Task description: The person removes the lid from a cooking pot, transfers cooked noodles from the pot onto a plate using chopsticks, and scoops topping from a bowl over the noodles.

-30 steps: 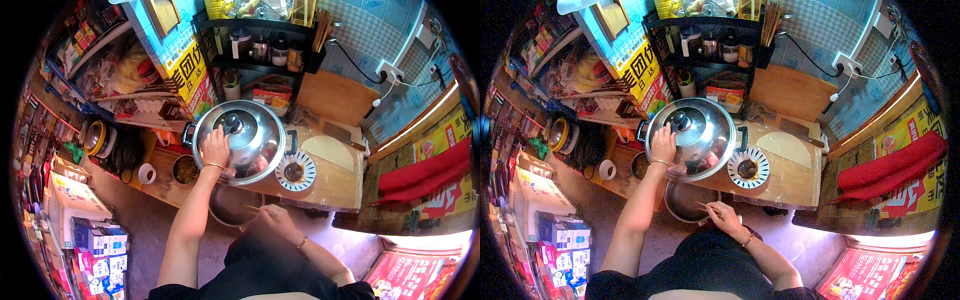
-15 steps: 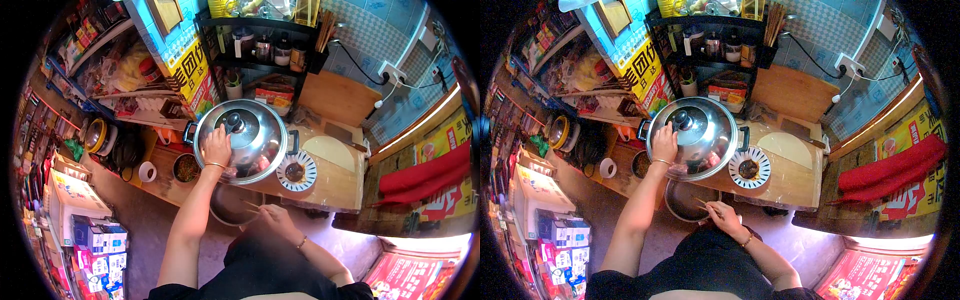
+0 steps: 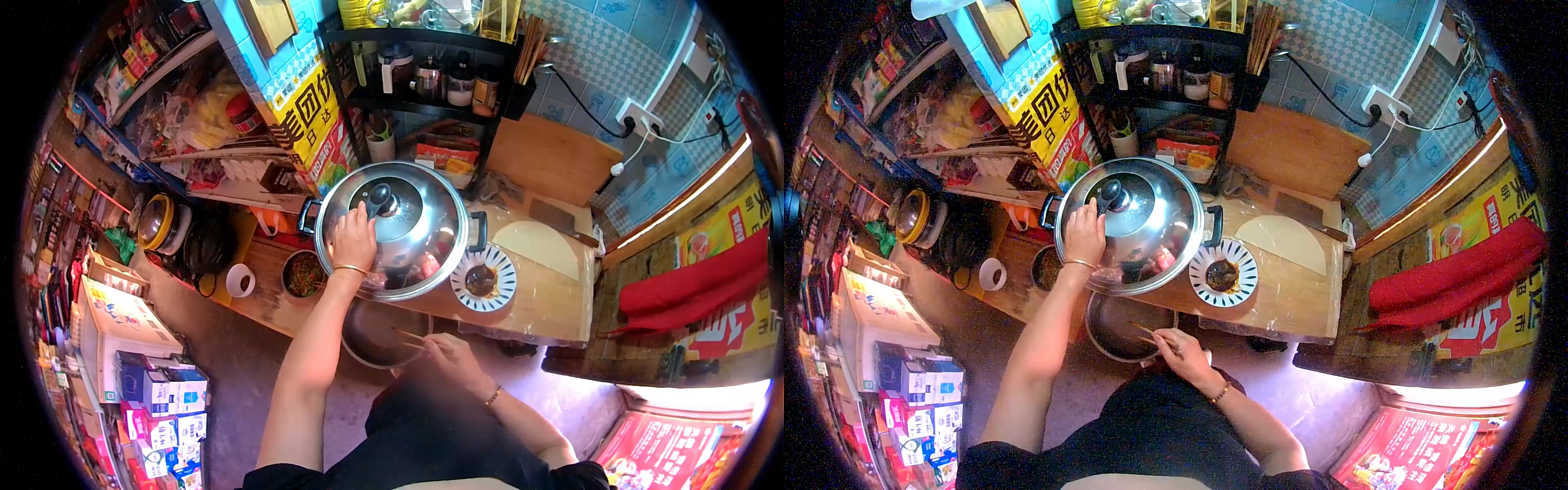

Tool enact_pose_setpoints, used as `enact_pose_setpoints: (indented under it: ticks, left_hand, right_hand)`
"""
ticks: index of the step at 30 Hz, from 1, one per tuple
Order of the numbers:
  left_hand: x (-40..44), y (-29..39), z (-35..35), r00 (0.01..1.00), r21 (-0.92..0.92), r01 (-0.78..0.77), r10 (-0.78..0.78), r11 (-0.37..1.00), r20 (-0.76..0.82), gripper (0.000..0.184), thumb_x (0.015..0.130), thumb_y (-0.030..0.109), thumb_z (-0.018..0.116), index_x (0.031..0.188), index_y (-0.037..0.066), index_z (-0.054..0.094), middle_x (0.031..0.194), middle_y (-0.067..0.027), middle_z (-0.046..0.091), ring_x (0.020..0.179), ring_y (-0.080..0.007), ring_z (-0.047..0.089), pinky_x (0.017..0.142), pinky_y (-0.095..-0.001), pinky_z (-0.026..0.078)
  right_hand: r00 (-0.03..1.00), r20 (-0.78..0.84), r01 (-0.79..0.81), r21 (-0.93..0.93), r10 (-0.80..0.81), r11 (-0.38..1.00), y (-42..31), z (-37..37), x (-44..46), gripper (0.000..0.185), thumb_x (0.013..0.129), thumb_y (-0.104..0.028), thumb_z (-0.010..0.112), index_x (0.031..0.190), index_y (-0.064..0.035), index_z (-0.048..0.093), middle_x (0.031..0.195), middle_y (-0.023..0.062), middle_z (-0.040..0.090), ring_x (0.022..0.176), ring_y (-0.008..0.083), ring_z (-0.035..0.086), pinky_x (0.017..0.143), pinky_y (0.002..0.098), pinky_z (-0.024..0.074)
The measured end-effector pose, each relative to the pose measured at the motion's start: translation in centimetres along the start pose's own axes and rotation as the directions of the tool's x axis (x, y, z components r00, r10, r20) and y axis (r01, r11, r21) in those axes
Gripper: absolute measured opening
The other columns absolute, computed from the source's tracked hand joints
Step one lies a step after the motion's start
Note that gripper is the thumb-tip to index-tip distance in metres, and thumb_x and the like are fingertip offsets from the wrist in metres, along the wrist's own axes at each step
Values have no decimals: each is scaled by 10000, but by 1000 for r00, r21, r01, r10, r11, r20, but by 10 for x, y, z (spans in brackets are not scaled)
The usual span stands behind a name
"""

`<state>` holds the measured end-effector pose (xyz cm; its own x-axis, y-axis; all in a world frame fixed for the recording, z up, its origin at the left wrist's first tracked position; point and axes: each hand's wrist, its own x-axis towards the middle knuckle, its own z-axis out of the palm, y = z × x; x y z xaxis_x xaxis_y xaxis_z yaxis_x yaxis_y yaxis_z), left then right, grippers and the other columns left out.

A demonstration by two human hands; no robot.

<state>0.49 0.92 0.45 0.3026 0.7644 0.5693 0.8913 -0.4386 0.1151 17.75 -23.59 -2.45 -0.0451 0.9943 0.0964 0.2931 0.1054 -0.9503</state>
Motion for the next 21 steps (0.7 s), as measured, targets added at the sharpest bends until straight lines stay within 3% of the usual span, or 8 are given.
enact_pose_setpoints:
  ticks: [21]
  left_hand:
    - [-1, 0, 0, 1000, 17, 3, -3, 1000, 17, 421, 867, 228, 536, 1210, -14, 501, 1015, -143, 576, 899, -293, 538, 786, -385, 444]
  right_hand:
    - [1000, -5, 10, -33, -10, 999, 1, 0, -1, 161, 877, -97, 581, 998, 6, 606, 888, 150, 624, 782, 260, 622, 682, 310, 489]
